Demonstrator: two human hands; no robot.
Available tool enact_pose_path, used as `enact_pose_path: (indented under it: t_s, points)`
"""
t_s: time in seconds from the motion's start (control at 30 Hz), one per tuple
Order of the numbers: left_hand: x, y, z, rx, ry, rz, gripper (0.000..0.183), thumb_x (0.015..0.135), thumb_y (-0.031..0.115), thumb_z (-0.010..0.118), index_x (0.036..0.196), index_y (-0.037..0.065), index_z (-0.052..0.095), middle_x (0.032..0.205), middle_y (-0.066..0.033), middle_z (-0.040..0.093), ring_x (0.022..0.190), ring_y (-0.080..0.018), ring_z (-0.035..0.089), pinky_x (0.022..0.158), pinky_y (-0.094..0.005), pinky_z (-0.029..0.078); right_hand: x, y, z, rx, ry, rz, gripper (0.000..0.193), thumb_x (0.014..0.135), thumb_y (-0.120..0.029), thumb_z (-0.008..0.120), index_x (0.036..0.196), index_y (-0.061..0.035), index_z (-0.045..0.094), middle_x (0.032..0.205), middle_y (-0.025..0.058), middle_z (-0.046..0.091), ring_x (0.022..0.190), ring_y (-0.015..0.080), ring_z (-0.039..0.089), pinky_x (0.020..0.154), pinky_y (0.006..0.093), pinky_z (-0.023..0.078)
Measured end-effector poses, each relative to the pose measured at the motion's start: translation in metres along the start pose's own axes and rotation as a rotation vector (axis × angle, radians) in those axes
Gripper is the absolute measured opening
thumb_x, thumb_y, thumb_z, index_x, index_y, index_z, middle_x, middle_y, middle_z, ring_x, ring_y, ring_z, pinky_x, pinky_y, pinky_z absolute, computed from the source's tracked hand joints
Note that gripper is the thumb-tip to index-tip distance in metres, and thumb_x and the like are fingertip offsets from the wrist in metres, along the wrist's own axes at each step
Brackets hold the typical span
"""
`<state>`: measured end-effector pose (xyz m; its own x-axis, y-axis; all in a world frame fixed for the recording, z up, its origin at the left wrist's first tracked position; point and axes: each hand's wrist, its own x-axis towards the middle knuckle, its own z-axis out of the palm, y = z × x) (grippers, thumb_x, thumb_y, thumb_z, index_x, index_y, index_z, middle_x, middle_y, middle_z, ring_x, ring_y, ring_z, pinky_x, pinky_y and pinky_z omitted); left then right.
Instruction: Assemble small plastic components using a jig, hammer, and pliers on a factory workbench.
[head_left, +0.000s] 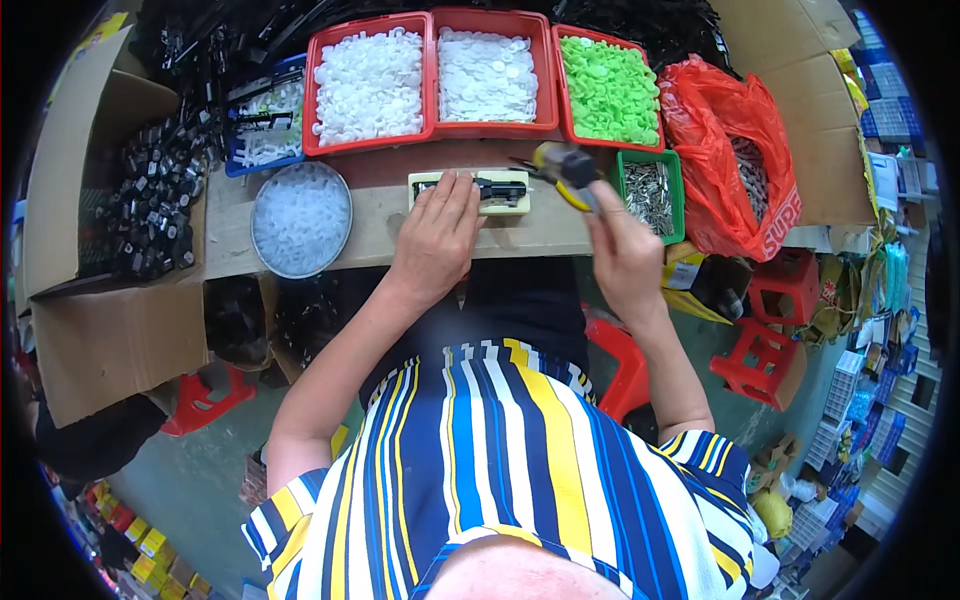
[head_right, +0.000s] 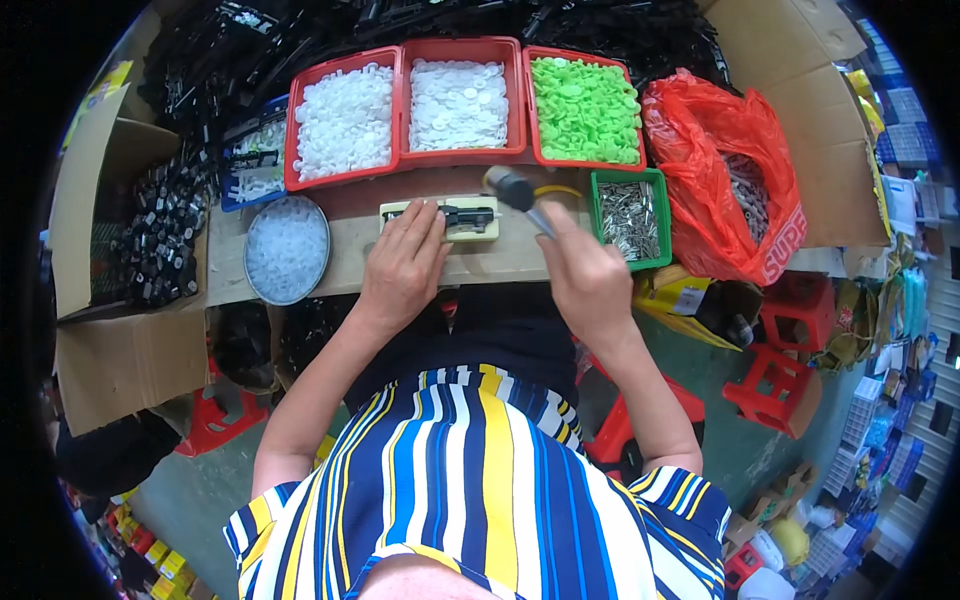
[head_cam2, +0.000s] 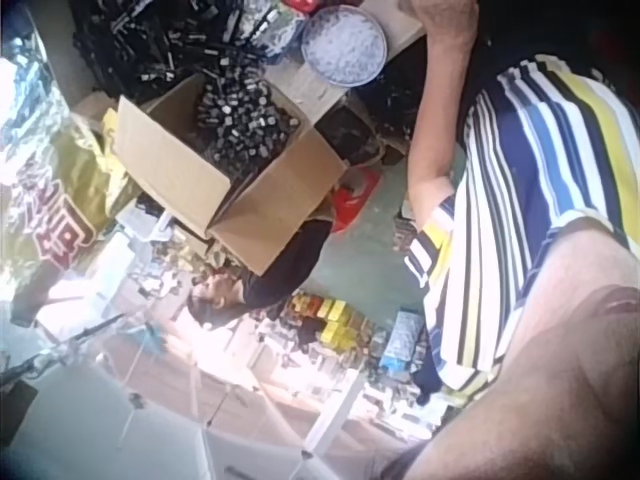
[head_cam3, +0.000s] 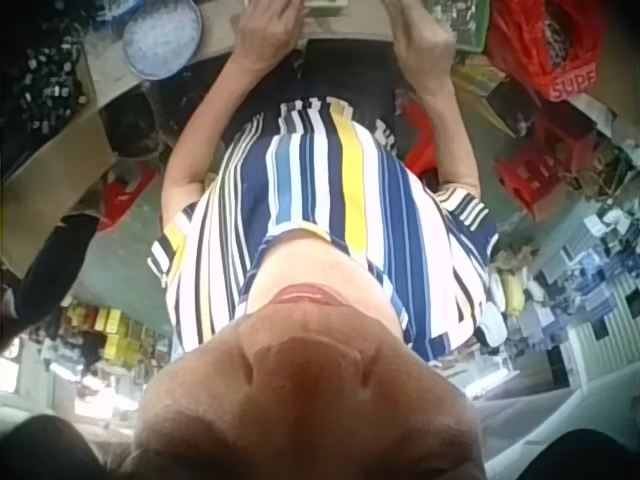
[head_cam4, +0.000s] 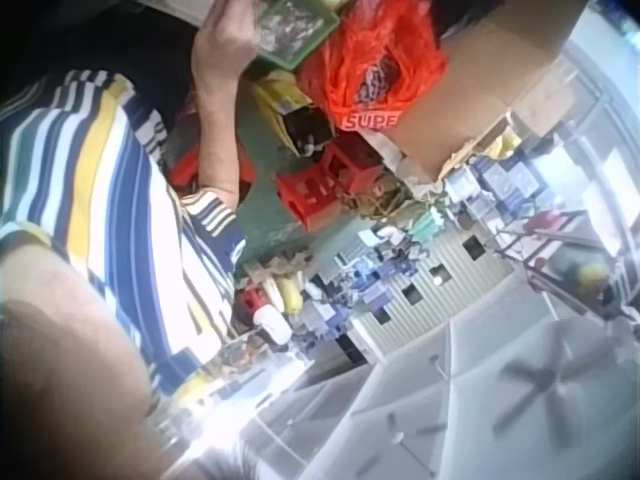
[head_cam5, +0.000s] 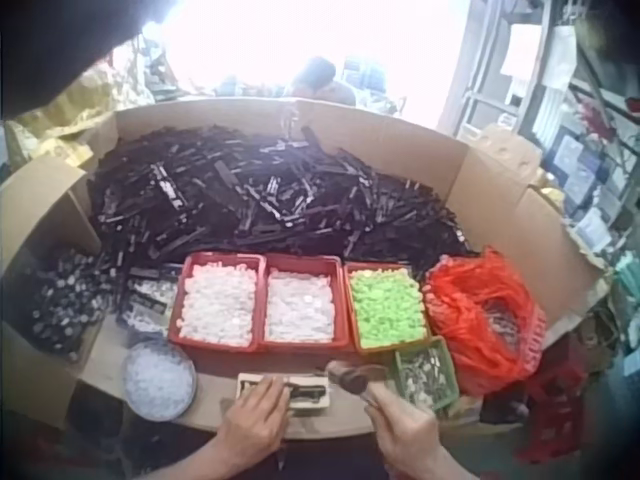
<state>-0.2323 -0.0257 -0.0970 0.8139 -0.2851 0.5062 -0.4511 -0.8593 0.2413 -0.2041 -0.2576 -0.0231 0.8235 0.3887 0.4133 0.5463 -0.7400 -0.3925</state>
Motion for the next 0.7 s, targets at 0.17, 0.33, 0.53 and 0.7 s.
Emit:
enact_pose_path:
  t_s: [0.17,0.33,0.53,0.7]
  points:
    - [0.003,-0.004,-0.003,-0.028,0.006,-0.006,0.034,0.086,0.007,0.067,0.116,-0.006,0.063,0.123,-0.0204,0.061,0.115,-0.0352,0.060,0.095,-0.0450,0.049,-0.002,0.022,0.007,-0.013,-0.188,0.019,0.028,0.092,-0.014,0.062,0.119,-0.0078,0.056,0.076,0.0188,0.063,0.069,0.0389,0.064,0.058,0.0488,0.049]
    - [0.017,-0.010,-0.007,-0.126,-0.067,-0.039,0.038,0.082,0.000,0.061,0.119,-0.006,0.058,0.117,-0.0209,0.061,0.112,-0.0364,0.058,0.096,-0.0435,0.046,0.040,0.068,-0.005,-0.243,0.118,0.027,0.020,0.092,-0.013,0.060,0.112,-0.0062,0.060,0.078,0.0170,0.062,0.071,0.0361,0.063,0.059,0.0478,0.049]
    - [0.028,-0.017,-0.014,-0.278,-0.120,-0.087,0.045,0.078,-0.006,0.065,0.123,-0.005,0.057,0.114,-0.0217,0.060,0.110,-0.0365,0.059,0.094,-0.0416,0.048,0.066,0.125,0.006,-0.428,0.123,0.072,0.018,0.092,-0.014,0.061,0.108,-0.0053,0.062,0.093,0.0135,0.059,0.090,0.0324,0.060,0.069,0.0466,0.048]
    - [0.046,-0.026,-0.036,-0.840,0.013,-0.356,0.039,0.080,-0.008,0.067,0.118,-0.006,0.058,0.104,-0.0137,0.061,0.096,-0.0233,0.063,0.084,-0.0301,0.051,0.067,0.129,0.005,-0.348,0.178,0.032,0.026,0.091,-0.013,0.062,0.116,-0.0049,0.062,0.100,0.0152,0.056,0.095,0.0338,0.057,0.077,0.0446,0.048]
